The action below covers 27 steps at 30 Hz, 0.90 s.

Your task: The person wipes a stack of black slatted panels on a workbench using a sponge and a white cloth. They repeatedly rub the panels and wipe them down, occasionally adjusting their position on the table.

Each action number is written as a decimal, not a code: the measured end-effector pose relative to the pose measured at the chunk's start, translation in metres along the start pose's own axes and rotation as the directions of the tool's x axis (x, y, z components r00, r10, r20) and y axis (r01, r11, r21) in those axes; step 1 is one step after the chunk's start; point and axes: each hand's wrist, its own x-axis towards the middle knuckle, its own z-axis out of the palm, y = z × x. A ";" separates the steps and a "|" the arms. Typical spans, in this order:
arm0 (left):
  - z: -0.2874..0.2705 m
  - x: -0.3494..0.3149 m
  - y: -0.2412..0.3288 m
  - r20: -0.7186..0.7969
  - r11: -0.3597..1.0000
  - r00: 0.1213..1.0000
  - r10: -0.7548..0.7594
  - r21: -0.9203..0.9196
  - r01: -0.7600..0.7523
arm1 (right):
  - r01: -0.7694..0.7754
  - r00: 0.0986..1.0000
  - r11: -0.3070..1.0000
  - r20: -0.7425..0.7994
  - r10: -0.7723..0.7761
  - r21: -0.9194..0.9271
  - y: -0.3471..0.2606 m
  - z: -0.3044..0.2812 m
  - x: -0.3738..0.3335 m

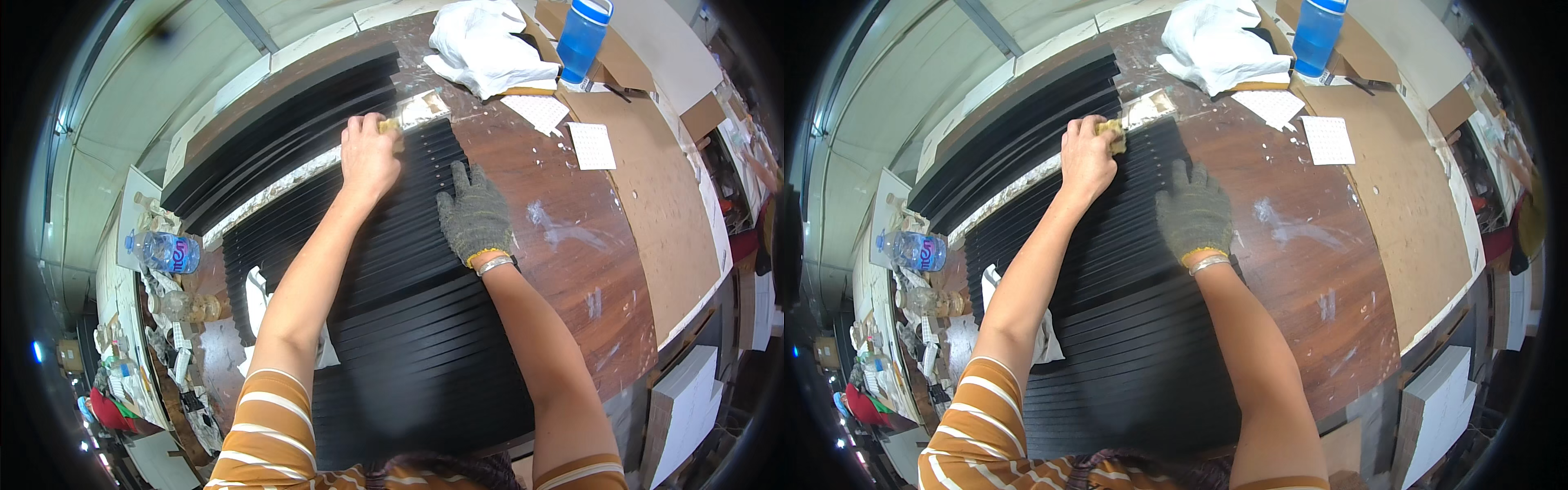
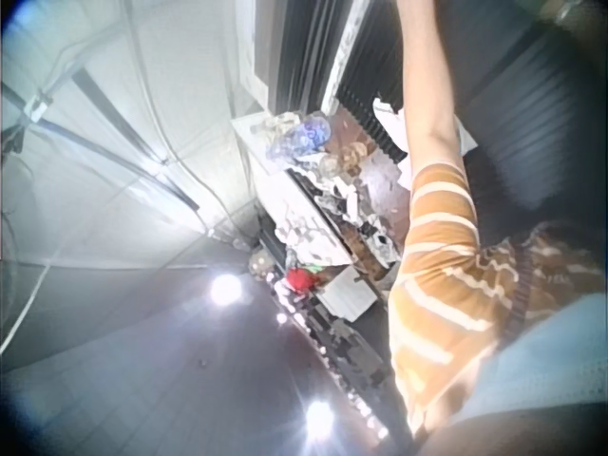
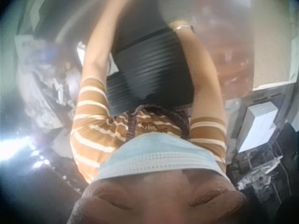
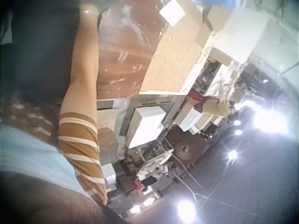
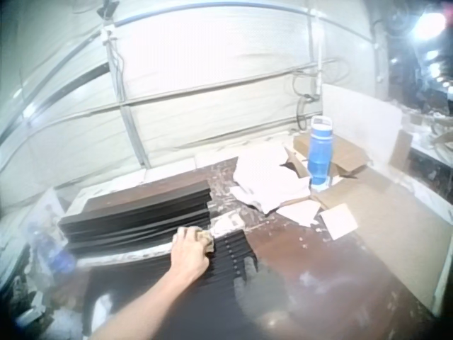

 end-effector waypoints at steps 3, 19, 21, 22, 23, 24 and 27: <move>-0.002 0.019 0.030 0.051 0.984 0.996 0.073 -0.168 -0.064 | 0.009 1.000 0.999 -0.005 -0.009 0.030 0.000 -0.004 0.000; -0.122 -0.176 -0.232 0.262 0.889 0.885 -0.384 0.362 0.279 | -0.065 0.995 0.996 0.083 0.059 0.063 0.005 0.008 0.001; -0.147 -0.183 -0.243 0.224 0.802 0.827 -0.516 0.466 0.374 | -0.071 0.993 0.996 0.095 0.065 0.061 0.004 0.006 0.001; -0.146 -0.177 -0.237 0.152 0.832 0.851 -0.503 0.354 0.428 | -0.070 0.994 0.996 0.093 0.065 0.055 0.003 0.005 0.001; -0.141 -0.169 -0.226 0.087 0.900 0.914 -0.396 0.232 0.368 | -0.060 0.995 0.997 0.087 0.056 0.050 0.001 0.004 0.001; -0.126 -0.156 -0.210 0.047 0.943 0.951 -0.306 0.153 0.296 | -0.071 0.993 0.996 0.101 0.066 0.051 0.000 0.003 0.001; -0.068 -0.115 -0.149 0.016 0.993 0.998 -0.065 -0.102 0.067 | -0.071 0.992 0.997 0.105 0.068 0.028 -0.005 -0.001 0.000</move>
